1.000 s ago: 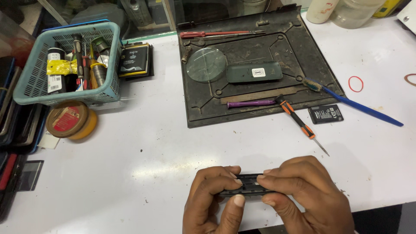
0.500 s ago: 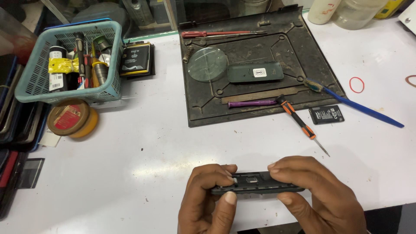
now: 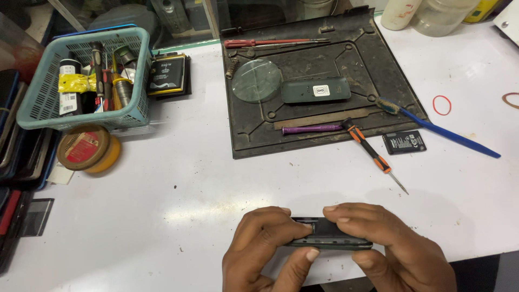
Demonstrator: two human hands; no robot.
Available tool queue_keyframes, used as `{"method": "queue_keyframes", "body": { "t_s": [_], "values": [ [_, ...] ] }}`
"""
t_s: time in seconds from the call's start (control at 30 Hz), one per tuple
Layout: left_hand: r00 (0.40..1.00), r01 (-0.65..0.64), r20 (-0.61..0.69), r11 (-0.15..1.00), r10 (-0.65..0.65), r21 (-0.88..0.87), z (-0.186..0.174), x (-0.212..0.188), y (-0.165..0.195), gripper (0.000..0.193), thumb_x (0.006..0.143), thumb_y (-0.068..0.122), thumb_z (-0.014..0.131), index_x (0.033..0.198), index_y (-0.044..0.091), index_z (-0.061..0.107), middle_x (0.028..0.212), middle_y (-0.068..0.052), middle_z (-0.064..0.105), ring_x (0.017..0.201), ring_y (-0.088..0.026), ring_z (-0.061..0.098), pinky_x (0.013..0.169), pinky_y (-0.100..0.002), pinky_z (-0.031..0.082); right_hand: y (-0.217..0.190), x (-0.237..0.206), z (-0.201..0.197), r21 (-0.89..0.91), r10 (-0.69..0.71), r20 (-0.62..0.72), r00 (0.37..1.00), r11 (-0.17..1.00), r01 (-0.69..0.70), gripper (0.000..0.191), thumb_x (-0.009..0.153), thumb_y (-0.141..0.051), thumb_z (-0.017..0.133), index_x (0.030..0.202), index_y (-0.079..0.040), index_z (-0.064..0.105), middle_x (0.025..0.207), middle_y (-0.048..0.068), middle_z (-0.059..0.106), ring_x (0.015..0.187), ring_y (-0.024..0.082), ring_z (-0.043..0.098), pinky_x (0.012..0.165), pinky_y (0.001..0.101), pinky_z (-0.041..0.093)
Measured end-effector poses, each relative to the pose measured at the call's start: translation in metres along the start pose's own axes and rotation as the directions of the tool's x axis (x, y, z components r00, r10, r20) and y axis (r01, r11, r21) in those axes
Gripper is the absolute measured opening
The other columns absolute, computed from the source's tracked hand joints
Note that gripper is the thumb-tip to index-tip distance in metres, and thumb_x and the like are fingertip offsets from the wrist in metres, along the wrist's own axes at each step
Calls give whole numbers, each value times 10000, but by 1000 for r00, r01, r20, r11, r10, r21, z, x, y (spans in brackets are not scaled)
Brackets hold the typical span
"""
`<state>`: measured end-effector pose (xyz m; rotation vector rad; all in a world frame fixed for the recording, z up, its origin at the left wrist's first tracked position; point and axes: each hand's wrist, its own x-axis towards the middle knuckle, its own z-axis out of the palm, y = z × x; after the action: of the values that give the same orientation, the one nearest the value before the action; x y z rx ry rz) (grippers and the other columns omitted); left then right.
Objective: The person cleans the interior of a mobile phone casing with a toothbrush, then inserts the motherboard and keypad, and snaps the casing together. The person uses a small screwdriver to tighten screws on the back of the phone.
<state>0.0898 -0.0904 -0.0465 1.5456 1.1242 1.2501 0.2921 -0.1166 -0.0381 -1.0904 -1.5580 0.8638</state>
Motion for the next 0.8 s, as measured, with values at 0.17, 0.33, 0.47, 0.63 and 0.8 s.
{"method": "queue_keyframes", "body": {
  "t_s": [0.17, 0.33, 0.47, 0.63, 0.8],
  "values": [
    [998, -54, -23, 998, 54, 12, 3, -3, -5, 248, 828, 296, 842, 950, 82, 809, 934, -86, 777, 1089, -283, 695, 921, -450, 584, -1, -2, 7, -69, -54, -76, 996, 996, 49, 269, 1020, -282, 584, 1142, -58, 667, 1186, 193, 770, 1233, 304, 732, 989, 426, 568],
    [998, 54, -25, 996, -56, -65, 3, -4, -9, 233, 813, 263, 840, 942, 71, 809, 954, -96, 776, 1054, -277, 725, 931, -442, 614, -5, -2, 14, -103, -19, -105, 994, 995, 8, 267, 1009, -281, 603, 1131, -57, 682, 1147, 178, 761, 1184, 296, 732, 977, 423, 575],
    [978, 204, 12, 947, -207, -249, 2, -5, -12, 217, 796, 206, 826, 929, 36, 801, 974, -130, 765, 1113, -298, 740, 1012, -493, 561, -8, 3, 10, -17, -72, -58, 996, 997, 71, 291, 1005, -262, 630, 1165, -19, 653, 1156, 215, 770, 1196, 313, 746, 978, 438, 572],
    [988, 156, 44, 957, -150, -245, -1, 0, -10, 223, 836, 210, 808, 969, 31, 793, 1000, -147, 779, 1243, -332, 623, 1083, -538, 487, -10, 2, 3, -70, -44, -94, 995, 997, 38, 296, 1009, -273, 604, 1174, -36, 667, 1169, 192, 767, 1180, 282, 757, 966, 402, 577],
    [985, -169, 74, 973, 159, 157, -1, 4, 6, 216, 941, 268, 724, 1068, 116, 810, 1109, -56, 805, 1259, -285, 610, 1145, -486, 440, -7, -3, 1, -319, -79, -77, 994, 947, 50, 289, 984, -304, 632, 1149, -71, 670, 1170, 147, 776, 1151, 245, 774, 931, 371, 585]
  ]
}}
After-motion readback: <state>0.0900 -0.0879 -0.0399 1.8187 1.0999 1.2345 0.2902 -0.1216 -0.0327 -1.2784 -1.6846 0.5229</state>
